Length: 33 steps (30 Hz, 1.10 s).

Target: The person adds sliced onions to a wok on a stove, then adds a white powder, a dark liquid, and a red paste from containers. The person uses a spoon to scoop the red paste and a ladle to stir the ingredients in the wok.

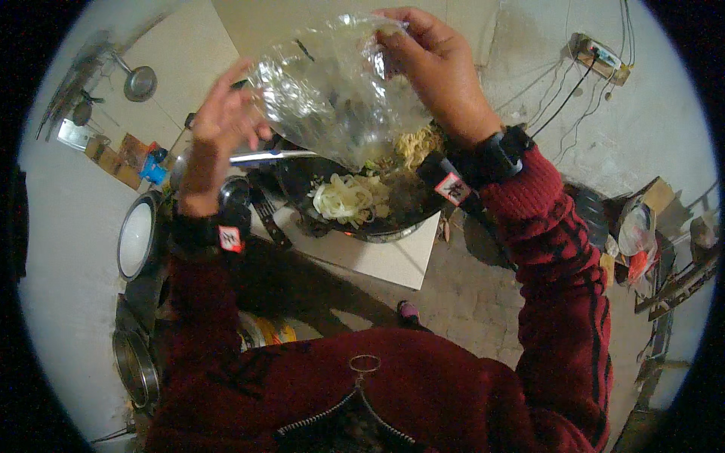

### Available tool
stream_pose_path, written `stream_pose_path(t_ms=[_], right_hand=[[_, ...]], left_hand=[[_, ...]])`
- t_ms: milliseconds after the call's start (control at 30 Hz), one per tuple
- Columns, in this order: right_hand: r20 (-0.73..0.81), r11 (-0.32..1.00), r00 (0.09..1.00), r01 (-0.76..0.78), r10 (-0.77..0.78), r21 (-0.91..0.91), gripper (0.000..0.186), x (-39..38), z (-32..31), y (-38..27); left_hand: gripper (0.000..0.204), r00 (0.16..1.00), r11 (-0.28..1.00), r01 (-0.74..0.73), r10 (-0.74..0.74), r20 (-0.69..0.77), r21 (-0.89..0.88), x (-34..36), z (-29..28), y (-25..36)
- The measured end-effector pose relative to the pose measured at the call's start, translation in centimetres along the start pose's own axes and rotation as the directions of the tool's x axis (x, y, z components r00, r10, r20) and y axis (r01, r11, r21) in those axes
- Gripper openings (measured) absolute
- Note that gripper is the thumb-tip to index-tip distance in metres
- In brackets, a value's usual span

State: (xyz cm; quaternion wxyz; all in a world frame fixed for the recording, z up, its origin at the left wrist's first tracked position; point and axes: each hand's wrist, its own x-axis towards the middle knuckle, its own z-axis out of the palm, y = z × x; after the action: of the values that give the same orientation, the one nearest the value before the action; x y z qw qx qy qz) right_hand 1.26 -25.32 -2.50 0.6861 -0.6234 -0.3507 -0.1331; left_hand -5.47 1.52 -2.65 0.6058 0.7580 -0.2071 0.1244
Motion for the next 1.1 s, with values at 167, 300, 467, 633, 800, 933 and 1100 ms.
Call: stream_pose_path(t_ms=[167, 300, 467, 633, 800, 933, 1100], right_hand=[[-0.023, 0.994, 0.998, -0.058, 0.060, 0.092, 0.022, -0.6, 2.6, -0.9], [0.004, 0.996, 0.997, -0.077, 0.077, 0.051, 0.021, -1.2, 4.2, -0.9], [0.071, 0.987, 0.989, -0.133, 0.127, 0.089, 0.024, -2.4, 5.2, -0.6], [0.095, 0.992, 0.990, -0.108, 0.102, 0.063, 0.025, -3.1, 6.4, -1.0], [0.074, 0.986, 0.987, -0.146, 0.140, 0.085, 0.025, -3.9, 7.0, -1.6], [0.160, 0.996, 0.985, -0.055, 0.066, -0.073, 0.028, -6.0, 9.8, -2.1], [0.478, 0.986, 0.878, 0.101, -0.025, -0.133, 0.037, -11.1, 15.4, -2.8]], left_hand=[[0.025, 0.986, 0.988, 0.153, -0.150, 0.068, -0.027, -1.7, 1.4, -1.8], [0.010, 0.997, 0.990, 0.068, -0.073, -0.038, -0.120, -3.0, 1.1, -1.9], [0.014, 0.993, 0.992, 0.008, -0.023, -0.118, -0.125, -4.6, 0.5, -1.4], [0.015, 0.990, 0.978, -0.007, -0.022, -0.136, -0.209, -6.3, 0.5, -0.8], [0.016, 0.987, 0.978, 0.018, -0.051, -0.152, -0.208, -8.0, -0.5, 0.3], [0.015, 0.992, 0.950, 0.007, -0.046, -0.120, -0.311, -10.1, -0.1, 0.2], [0.044, 0.974, 0.876, -0.211, 0.151, -0.169, -0.433, -13.8, 1.3, 0.0]])
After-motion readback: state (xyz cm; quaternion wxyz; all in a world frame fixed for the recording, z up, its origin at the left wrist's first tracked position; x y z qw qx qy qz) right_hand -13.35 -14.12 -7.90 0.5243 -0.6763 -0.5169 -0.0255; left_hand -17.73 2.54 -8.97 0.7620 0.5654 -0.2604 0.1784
